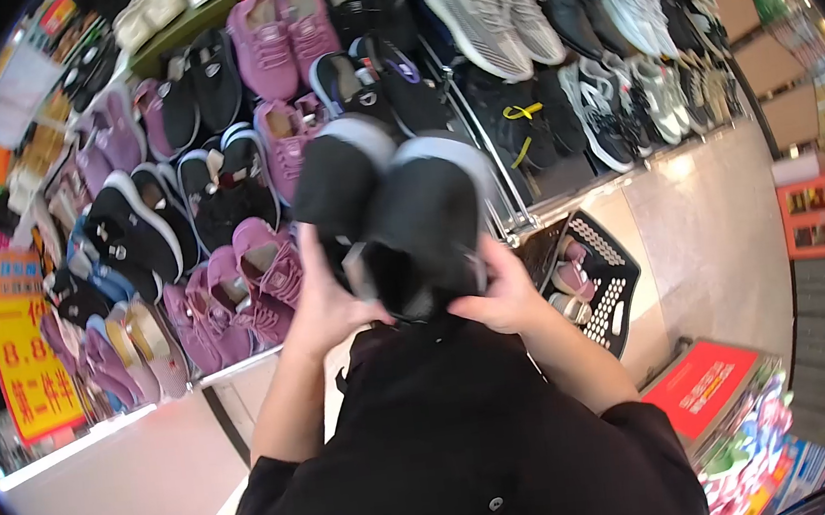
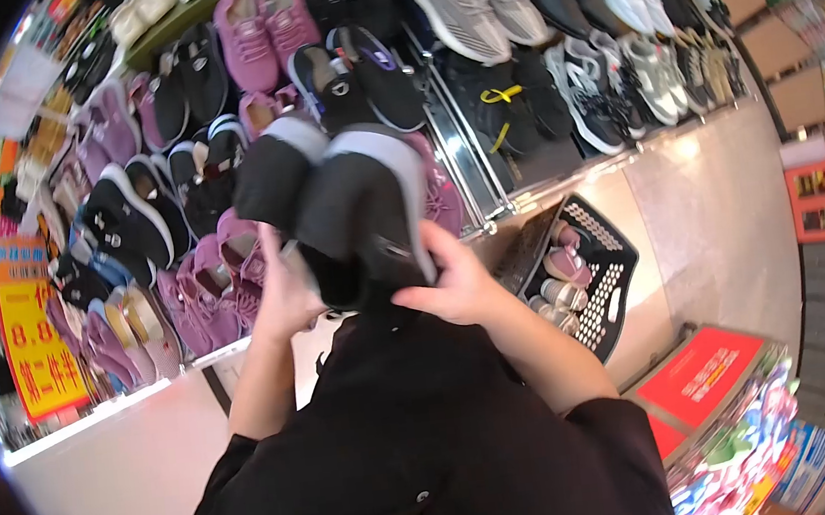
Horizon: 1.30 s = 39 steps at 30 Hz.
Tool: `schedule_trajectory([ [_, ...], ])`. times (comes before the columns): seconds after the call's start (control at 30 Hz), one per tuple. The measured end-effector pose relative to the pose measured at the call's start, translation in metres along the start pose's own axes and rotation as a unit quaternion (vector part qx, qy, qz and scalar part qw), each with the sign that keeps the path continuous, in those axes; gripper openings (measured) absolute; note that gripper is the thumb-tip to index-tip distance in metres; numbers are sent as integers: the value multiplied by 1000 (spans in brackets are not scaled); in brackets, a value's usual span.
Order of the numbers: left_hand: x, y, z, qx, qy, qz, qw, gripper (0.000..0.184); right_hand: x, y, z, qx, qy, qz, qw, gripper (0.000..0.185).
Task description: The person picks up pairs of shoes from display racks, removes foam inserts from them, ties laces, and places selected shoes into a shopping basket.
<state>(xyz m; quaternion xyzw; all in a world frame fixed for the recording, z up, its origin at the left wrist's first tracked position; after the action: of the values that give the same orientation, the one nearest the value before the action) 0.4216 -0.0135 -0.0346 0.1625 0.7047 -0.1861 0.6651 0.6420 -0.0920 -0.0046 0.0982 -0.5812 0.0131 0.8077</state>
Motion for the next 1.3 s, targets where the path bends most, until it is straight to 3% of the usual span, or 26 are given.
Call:
schedule_trajectory([
  [0.03, -5, 0, -15, -45, 69, 52, 995, 131, 2, 7, 11, -1, -17, 9, 1000, 79],
  [0.1, -15, -6, -25, -79, -23, -1, 997, 110, -6, 22, 28, 40, -152, -11, 987, 82],
  [0.23, 22, -30, -78, -98, -7, -65, 993, 68, -19, 43, 62, 112, -143, 68, 981, 90],
  [0.33, 31, -49, -80, -114, -49, -116, 985, 59, -42, 45, 65, 113, -156, 57, 980, 87],
  [0.4, 40, -60, -81, -131, -59, -119, 982, 56, -58, 39, 59, 174, -171, 174, 954, 78],
  [0.43, 43, -64, -81, -136, -77, -123, 980, 55, -60, 37, 54, 155, -134, 148, 967, 65],
  [0.5, 42, -65, -80, -137, -93, -117, 979, 55, -83, 34, 25, 100, -213, 95, 967, 55],
  [0.57, 38, -69, -81, -145, -111, -114, 977, 54, -69, 40, -7, 18, -278, 185, 943, 48],
  [0.63, 33, -71, -85, -149, -102, -97, 979, 53, -87, 40, -39, -21, -492, 125, 861, 47],
  [0.67, 36, -73, -89, -155, -91, -97, 979, 55, -92, 38, -40, -16, -492, 124, 861, 47],
  [0.73, 38, -72, -91, -169, -95, -92, 977, 56, -109, 33, -38, 68, -601, 190, 773, 51],
  [0.83, 40, -71, -94, -193, -94, -88, 973, 61, -134, 31, -28, 92, -646, 221, 725, 55],
  [0.87, 29, -65, -90, -198, -62, -78, 975, 62, -142, 31, -27, 51, -619, 226, 751, 57],
  [1.0, 4, -33, -88, -205, 137, -35, 968, 66, -143, 35, -31, 29, -600, 233, 765, 54],
  [1.07, -16, -15, -76, -198, 181, -28, 963, 70, -119, 40, -41, -90, -471, 288, 829, 52],
  [1.17, -33, 17, -60, -155, 337, 0, 929, 75, -102, 28, -78, -252, -380, 207, 865, 58],
  [1.23, -34, 39, -47, -107, 386, 24, 916, 77, -107, 12, -109, -306, -286, 115, 901, 59],
  [1.3, -39, 61, -29, -40, 423, 46, 904, 75, -75, -9, -115, -316, -270, 120, 901, 59],
])
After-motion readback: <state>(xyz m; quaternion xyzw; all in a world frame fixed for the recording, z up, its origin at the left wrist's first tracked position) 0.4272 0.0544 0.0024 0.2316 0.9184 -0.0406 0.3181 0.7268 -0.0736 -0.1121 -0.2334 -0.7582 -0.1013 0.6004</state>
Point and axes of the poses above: each hand's wrist, its own y-axis towards the middle knuckle, its own z-axis out of the palm, x = y × z, the point moved 5 cm from there along y, towards the middle knuckle, and after that the axes turned 1 degree about -y, right-handed, at the moved point
